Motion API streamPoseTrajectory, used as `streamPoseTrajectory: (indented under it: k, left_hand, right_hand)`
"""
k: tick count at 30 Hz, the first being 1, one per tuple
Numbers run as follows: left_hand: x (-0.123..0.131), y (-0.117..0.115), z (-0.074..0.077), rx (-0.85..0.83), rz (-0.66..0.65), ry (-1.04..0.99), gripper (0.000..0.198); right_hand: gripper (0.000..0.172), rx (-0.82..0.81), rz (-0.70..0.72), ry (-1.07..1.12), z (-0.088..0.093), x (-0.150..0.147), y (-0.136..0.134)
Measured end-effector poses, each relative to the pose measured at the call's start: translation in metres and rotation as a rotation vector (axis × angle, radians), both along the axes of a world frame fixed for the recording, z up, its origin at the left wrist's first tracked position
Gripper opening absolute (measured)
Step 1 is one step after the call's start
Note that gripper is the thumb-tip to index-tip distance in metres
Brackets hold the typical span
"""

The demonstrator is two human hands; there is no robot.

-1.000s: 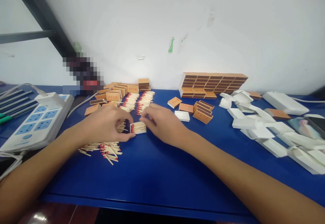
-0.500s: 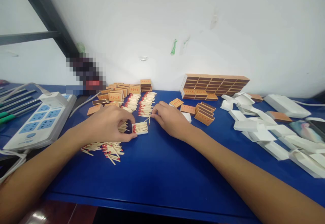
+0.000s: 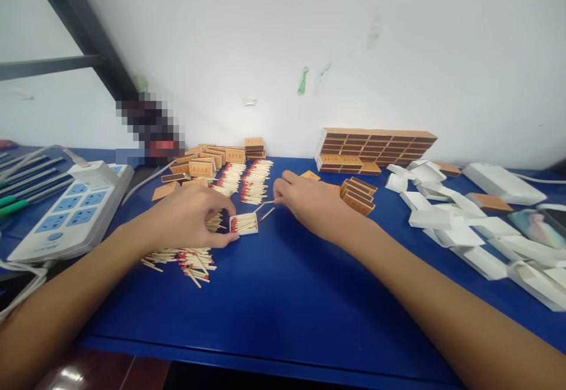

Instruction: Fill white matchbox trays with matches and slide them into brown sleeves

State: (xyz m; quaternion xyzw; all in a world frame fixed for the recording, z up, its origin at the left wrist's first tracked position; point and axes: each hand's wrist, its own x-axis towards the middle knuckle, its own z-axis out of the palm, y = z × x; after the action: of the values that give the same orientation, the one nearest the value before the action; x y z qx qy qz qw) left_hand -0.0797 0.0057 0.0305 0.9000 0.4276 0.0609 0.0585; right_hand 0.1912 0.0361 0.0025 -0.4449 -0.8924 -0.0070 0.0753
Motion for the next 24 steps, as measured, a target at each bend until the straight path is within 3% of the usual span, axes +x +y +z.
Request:
streamPoseTrajectory:
  k: [5,11,17,24]
  left_hand:
    - [0.001,0.0,-0.001,0.012,-0.008,0.004,0.028]
    - [0.0,0.001,-0.001,0.003,-0.002,0.001,0.028]
    - [0.0,0.001,-0.001,0.023,-0.016,-0.005,0.028]
    - [0.001,0.001,0.0,0.012,0.0,0.011,0.028]
  right_hand:
    - [0.012,0.149,-0.089,-0.04,0.0,0.004,0.0]
    - [0.015,-0.135,0.08,0.063,0.003,0.002,0.0]
    - [0.008,-0.186,0.127,0.175,-0.002,0.004,0.003]
    - [0.017,-0.262,0.111,0.165,-0.012,0.001,0.0]
